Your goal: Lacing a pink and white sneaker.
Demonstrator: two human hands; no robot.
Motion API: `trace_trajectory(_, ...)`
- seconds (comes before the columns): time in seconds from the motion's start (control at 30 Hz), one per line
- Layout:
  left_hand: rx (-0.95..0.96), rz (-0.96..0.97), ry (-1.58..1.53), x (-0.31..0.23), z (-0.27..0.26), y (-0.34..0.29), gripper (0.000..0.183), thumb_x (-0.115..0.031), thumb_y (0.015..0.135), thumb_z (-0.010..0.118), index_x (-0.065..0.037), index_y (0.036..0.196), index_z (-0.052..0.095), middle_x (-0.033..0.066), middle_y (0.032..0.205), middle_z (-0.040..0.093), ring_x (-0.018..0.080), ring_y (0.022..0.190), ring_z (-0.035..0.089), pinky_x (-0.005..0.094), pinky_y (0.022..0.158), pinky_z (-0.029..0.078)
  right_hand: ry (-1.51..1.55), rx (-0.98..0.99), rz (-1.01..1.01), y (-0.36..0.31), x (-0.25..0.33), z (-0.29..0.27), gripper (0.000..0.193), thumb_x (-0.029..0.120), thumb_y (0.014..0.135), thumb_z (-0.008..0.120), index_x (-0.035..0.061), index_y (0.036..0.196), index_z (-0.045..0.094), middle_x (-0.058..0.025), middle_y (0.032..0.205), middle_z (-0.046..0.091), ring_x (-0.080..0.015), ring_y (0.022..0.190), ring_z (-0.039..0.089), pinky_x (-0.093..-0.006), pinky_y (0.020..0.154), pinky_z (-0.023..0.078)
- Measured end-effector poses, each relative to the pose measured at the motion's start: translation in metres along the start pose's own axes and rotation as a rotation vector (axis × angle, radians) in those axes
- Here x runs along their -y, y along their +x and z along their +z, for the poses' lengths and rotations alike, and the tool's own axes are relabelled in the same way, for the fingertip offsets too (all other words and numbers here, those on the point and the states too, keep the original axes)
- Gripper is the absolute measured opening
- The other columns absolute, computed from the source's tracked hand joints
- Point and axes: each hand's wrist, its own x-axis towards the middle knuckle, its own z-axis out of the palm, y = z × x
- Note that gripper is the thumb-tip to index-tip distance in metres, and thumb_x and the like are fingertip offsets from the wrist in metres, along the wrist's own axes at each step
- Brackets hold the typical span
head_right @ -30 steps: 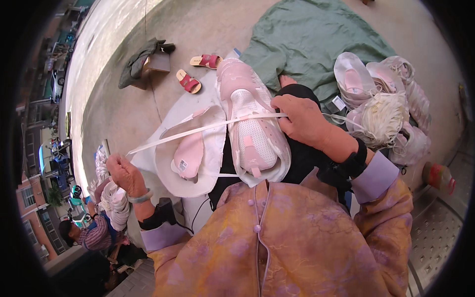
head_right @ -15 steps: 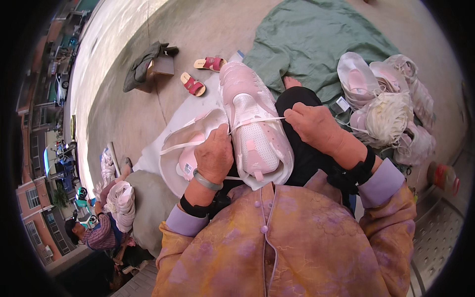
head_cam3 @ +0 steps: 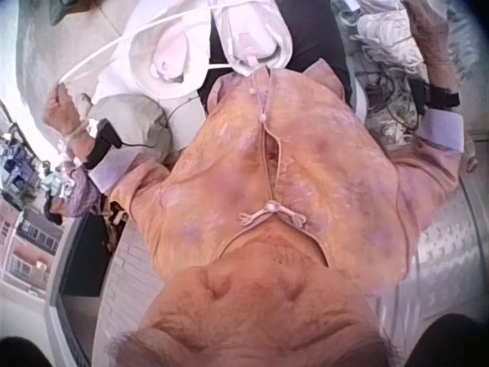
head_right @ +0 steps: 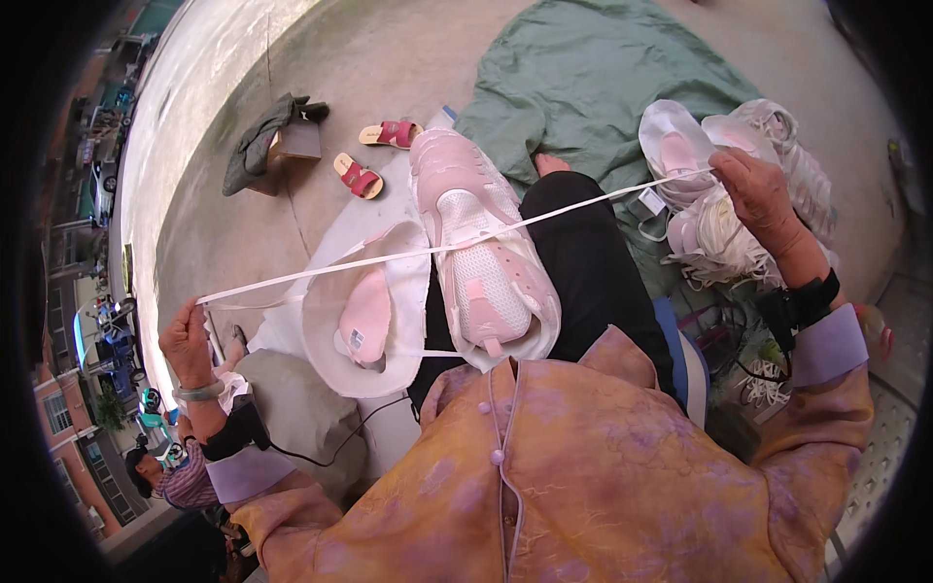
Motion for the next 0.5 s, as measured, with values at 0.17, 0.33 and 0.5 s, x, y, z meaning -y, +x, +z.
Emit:
trace_trajectory(0.17,0.085,-0.381,-0.245,0.077,-0.038,0.018,0.018,-0.010,0.086,0.060,-0.003,0.101,0.066,0.0002,0.068,0.059,0.0046,0.054,0.048,0.0186,0.047,0.038,-0.242,-0.172,0.003,-0.011,-0.051,-0.050,0.025,-0.004,0.079,0.055,0.0024,0.103,0.058,-0.0160,0.092,0.062,-0.0323,0.082,0.061,-0.0359,0.069,0.049)
trace_trajectory(0.33,0.031,-0.394,-0.256,0.145,-0.080,0.039,0.020,-0.011,0.086,0.060,-0.003,0.103,0.065,0.0007,0.070,0.060,0.0037,0.055,0.046,0.0179,0.048,0.036,-0.355,-0.146,0.218,-0.065,-0.190,-0.123,0.030,0.000,0.087,0.052,0.0035,0.116,0.055,-0.0160,0.106,0.061,-0.0270,0.095,0.062,-0.0308,0.080,0.049)
trace_trajectory(0.5,-0.061,-0.354,-0.253,0.204,-0.145,0.061,0.022,-0.013,0.087,0.060,-0.002,0.105,0.065,0.0005,0.073,0.060,0.0024,0.058,0.044,0.0173,0.051,0.033,-0.481,-0.078,0.231,0.002,-0.166,-0.133,0.026,0.006,0.089,0.048,0.0047,0.115,0.051,-0.0161,0.107,0.057,-0.0286,0.098,0.059,-0.0349,0.080,0.047)
